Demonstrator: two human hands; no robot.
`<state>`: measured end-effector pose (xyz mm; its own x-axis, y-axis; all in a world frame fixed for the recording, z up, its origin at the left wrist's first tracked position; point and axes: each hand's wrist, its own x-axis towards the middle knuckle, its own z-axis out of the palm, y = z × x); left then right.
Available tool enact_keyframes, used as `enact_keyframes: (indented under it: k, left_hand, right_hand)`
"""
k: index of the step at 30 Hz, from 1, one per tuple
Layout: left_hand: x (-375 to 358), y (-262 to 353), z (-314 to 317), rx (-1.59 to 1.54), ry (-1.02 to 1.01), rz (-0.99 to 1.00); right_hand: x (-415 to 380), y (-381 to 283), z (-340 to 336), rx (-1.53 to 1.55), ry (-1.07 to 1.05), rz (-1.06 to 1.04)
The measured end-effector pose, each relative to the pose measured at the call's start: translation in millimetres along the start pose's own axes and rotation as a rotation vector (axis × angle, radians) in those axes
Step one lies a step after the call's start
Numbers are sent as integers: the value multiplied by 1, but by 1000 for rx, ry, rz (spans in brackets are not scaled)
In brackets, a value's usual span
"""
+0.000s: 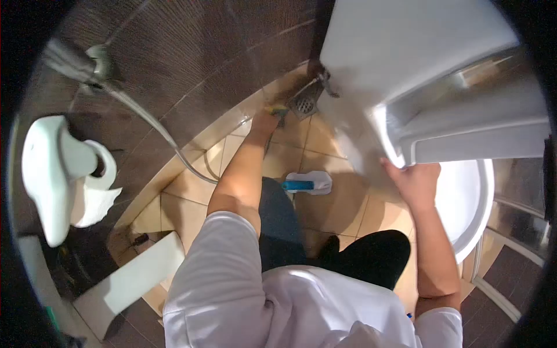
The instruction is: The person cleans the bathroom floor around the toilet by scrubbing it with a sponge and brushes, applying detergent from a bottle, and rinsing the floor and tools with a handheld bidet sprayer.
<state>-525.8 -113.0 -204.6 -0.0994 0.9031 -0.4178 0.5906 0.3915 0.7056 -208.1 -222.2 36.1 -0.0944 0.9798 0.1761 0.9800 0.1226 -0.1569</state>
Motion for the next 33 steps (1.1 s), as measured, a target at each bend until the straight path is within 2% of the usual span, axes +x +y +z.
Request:
enact_keyframes:
  k: [1,2,3,4,6,7,9,10,11,12,13,14,15,16,17,18,19,20,21,22,23,25,26,27,28,29,31,32,33]
  left_hand:
    - [5,-6,5,-14,28,7]
    - [19,-31,23,-19,138,20]
    - [29,-53,43,-20,242,23]
    - [37,-68,62,-30,261,16]
    - [61,-87,77,431,250,-418]
    - [28,-47,50,435,246,-182]
    - [-50,50,-14,459,213,300]
    - [-55,74,-28,432,80,245]
    - [-25,54,-17,440,77,246]
    - [23,20,1,501,44,312]
    - [56,-4,12,562,9,382]
    - [64,-2,15,572,3,392]
    - [60,8,19,575,110,429]
    - [49,21,22,572,212,463]
    - [32,47,13,569,185,458]
    - [10,84,-6,578,34,351]
    - [2,97,-12,588,-123,242]
    - [14,78,-2,590,-161,226]
    - [20,64,7,676,-91,364]
    - [26,51,17,758,-11,511]
    - [39,21,35,757,-29,516]
    - [67,-45,77,875,234,1017]
    - [66,-63,92,869,235,1022]
    - [56,-77,105,749,223,881]
    - [48,-83,112,629,204,741]
    - [52,-84,116,621,196,744]
    - [51,-78,114,725,-31,667]
    - [51,-73,111,724,-33,663]
    - [48,-59,101,834,-59,704]
  right_hand:
    - [3,5,0,-13,-36,27]
    - [7,5,-5,-16,-18,-4]
    - [9,-1,-10,-1,35,25]
    - [8,-3,-18,18,82,60]
    - [-4,-15,-18,53,24,112]
    - [0,-16,-21,98,-65,171]
    - [5,-17,-25,101,-98,142]
    - [4,-13,-19,65,3,80]
    - [2,-8,-10,28,108,23]
    - [3,-5,-8,50,22,42]
    - [2,-5,-5,54,31,54]
    - [2,-2,-7,90,62,-48]
    - [1,-1,-8,123,81,-150]
    - [-2,-2,-8,119,66,-136]
    - [-3,-3,-8,285,13,47]
    - [-4,-6,-6,446,-33,233]
    - [-5,-6,-4,439,-51,256]
    - [1,-4,5,393,-44,259]
    - [1,-1,8,347,-22,254]
    - [-1,2,8,405,-67,396]
    - [-2,1,12,400,-74,412]
    - [-3,-2,10,304,-5,290]
    - [-11,5,8,480,-150,378]
    - [-15,9,6,473,-154,380]
    - [-21,12,9,546,-30,384]
    - [-28,12,13,614,99,385]
    - [-38,-7,17,637,411,-28]
    - [-34,-26,5,682,104,-162]
    - [-14,-43,-11,379,-136,-467]
